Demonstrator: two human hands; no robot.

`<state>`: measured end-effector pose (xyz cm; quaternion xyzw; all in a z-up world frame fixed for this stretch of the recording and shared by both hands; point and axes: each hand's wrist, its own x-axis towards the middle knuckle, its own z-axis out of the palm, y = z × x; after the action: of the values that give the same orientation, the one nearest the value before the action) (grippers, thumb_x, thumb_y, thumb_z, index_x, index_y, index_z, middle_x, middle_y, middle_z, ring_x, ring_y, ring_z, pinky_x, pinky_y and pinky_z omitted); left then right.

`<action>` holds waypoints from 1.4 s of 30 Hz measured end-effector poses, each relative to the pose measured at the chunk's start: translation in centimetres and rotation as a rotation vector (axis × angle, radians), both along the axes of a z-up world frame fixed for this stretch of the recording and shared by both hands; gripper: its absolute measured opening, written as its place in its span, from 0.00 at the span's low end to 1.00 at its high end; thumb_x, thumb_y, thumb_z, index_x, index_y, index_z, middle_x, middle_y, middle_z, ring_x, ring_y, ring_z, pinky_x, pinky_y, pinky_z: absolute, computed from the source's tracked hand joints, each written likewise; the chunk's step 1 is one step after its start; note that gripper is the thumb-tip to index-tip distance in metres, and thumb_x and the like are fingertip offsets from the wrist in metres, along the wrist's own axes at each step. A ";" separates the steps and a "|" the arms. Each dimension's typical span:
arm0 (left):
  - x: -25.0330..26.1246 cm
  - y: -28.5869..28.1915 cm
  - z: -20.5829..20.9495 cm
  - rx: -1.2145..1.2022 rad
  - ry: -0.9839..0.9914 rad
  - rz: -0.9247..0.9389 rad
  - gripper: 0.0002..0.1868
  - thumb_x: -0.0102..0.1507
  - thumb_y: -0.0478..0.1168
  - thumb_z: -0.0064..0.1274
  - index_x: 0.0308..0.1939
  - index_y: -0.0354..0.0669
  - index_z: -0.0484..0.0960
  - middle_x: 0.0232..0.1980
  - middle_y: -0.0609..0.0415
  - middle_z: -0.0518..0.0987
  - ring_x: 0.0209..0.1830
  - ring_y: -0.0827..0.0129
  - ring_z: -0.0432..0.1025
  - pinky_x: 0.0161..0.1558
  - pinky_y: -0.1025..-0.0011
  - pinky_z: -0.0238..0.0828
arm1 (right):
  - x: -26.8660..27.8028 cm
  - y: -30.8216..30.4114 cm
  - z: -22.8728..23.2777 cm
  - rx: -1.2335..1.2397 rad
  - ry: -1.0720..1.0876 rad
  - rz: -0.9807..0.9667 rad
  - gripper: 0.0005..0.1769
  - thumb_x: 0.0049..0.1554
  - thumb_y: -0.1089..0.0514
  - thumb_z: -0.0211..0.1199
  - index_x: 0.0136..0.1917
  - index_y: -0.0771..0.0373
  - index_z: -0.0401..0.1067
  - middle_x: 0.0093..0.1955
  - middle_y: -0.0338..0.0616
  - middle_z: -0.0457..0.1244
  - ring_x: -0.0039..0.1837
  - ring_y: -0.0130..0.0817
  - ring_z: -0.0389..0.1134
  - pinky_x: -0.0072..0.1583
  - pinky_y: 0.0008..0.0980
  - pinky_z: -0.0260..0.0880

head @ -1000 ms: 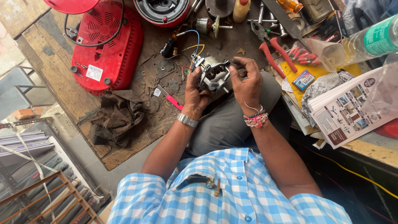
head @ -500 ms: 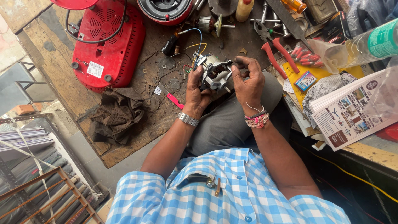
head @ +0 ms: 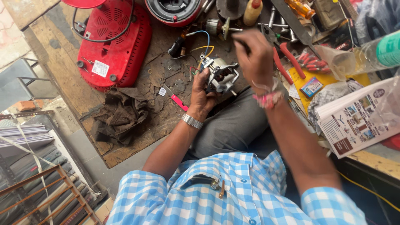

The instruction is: The person sits on the floor and repairs a small electrical motor using a screwdriver and pliers. They manipulate the motor's internal components, tighten screws, and adjust parts while holding the device in their hands.

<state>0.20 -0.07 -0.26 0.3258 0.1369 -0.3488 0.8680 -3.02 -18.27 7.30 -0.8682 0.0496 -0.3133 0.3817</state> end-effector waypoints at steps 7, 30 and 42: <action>-0.2 0.2 -0.1 -0.040 -0.012 0.003 0.34 0.65 0.48 0.60 0.74 0.56 0.66 0.56 0.57 0.79 0.47 0.70 0.78 0.23 0.82 0.67 | 17.1 -4.7 -3.9 -0.967 0.278 0.304 0.08 0.52 0.64 0.63 0.44 0.58 0.80 0.48 0.45 0.69 0.54 0.43 0.72 0.55 0.39 0.73; 0.0 -0.2 0.5 0.042 0.109 0.022 0.36 0.61 0.47 0.61 0.72 0.57 0.65 0.54 0.59 0.77 0.53 0.67 0.75 0.48 0.55 0.80 | 16.5 -4.0 -3.5 -0.668 0.048 0.335 0.11 0.62 0.59 0.65 0.56 0.62 0.69 0.50 0.48 0.65 0.54 0.43 0.67 0.54 0.40 0.69; 0.7 -1.1 0.4 0.004 0.125 0.047 0.21 0.61 0.51 0.62 0.54 0.53 0.74 0.47 0.57 0.80 0.38 0.69 0.80 0.26 0.74 0.77 | -2.5 -2.1 -4.8 0.736 0.054 -0.182 0.05 0.62 0.72 0.59 0.50 0.66 0.68 0.46 0.46 0.69 0.45 0.29 0.73 0.42 0.28 0.77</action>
<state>0.86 -1.20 0.12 0.3018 0.1989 -0.3478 0.8651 -5.54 -20.36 2.51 -0.6730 0.2457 -0.2840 0.6372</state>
